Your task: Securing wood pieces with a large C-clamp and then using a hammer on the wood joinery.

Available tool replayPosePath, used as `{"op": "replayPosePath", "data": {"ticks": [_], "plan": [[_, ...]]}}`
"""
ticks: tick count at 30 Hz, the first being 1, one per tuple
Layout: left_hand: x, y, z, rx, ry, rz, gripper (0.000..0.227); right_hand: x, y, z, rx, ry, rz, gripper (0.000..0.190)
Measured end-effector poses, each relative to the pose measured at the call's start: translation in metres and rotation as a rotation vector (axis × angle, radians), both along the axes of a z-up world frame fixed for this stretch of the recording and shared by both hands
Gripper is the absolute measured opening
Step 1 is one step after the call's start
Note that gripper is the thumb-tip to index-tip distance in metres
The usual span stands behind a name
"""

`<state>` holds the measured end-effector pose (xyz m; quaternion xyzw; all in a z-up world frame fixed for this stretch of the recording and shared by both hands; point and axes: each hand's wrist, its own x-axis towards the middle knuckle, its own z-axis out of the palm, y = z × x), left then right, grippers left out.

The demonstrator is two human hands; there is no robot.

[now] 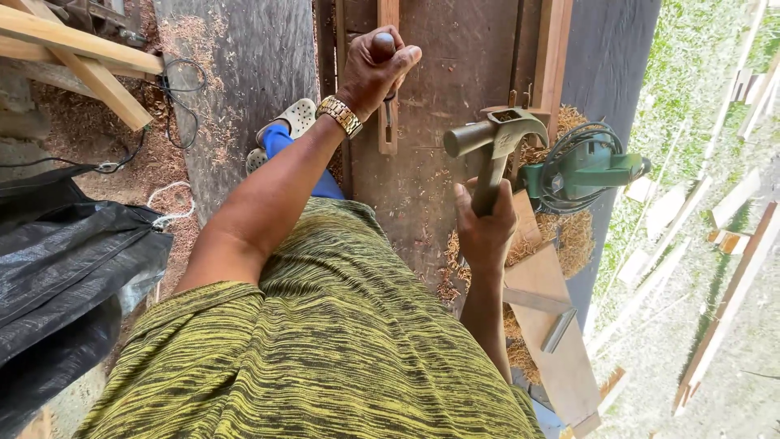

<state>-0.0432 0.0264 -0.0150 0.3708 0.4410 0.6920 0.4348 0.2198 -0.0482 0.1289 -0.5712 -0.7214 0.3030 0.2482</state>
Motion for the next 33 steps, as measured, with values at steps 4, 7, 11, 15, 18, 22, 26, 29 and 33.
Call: {"op": "replayPosePath", "data": {"ticks": [4,7,11,15,18,22,26,29,33], "plan": [[-0.0011,-0.0003,0.0009,0.005,-0.014,-0.007,0.028,-0.0001,0.0018,-0.0002,0.002,-0.008,-0.002,0.023],[-0.002,-0.0003,0.0007,-0.002,0.024,0.019,0.027,-0.001,0.002,0.0015,-0.001,-0.009,0.005,0.024],[-0.0016,0.0003,0.0006,-0.006,0.026,0.022,0.027,-0.0015,0.0026,-0.0003,-0.013,-0.004,-0.007,0.023],[-0.0021,-0.0003,0.0019,-0.006,0.019,0.027,0.027,-0.0018,0.0032,-0.0006,0.002,0.007,0.019,0.024],[-0.0014,-0.001,0.0051,-0.037,0.022,0.009,0.029,-0.0027,0.0039,-0.0008,-0.009,0.017,0.022,0.024],[0.0034,0.0029,0.0038,-0.028,0.05,-0.027,0.029,-0.005,0.0035,0.0006,-0.024,0.016,0.01,0.022],[0.0039,0.0022,0.0049,-0.027,0.077,-0.015,0.029,-0.0053,0.0035,0.0028,-0.023,0.056,0.026,0.023],[0.002,0.0011,0.0031,-0.043,0.088,0.0,0.029,-0.0062,0.0028,0.0039,-0.014,0.029,0.021,0.023],[0.0013,0.0005,0.0037,-0.044,0.066,0.017,0.029,-0.0075,0.0034,0.004,-0.02,0.051,0.025,0.023]]}}
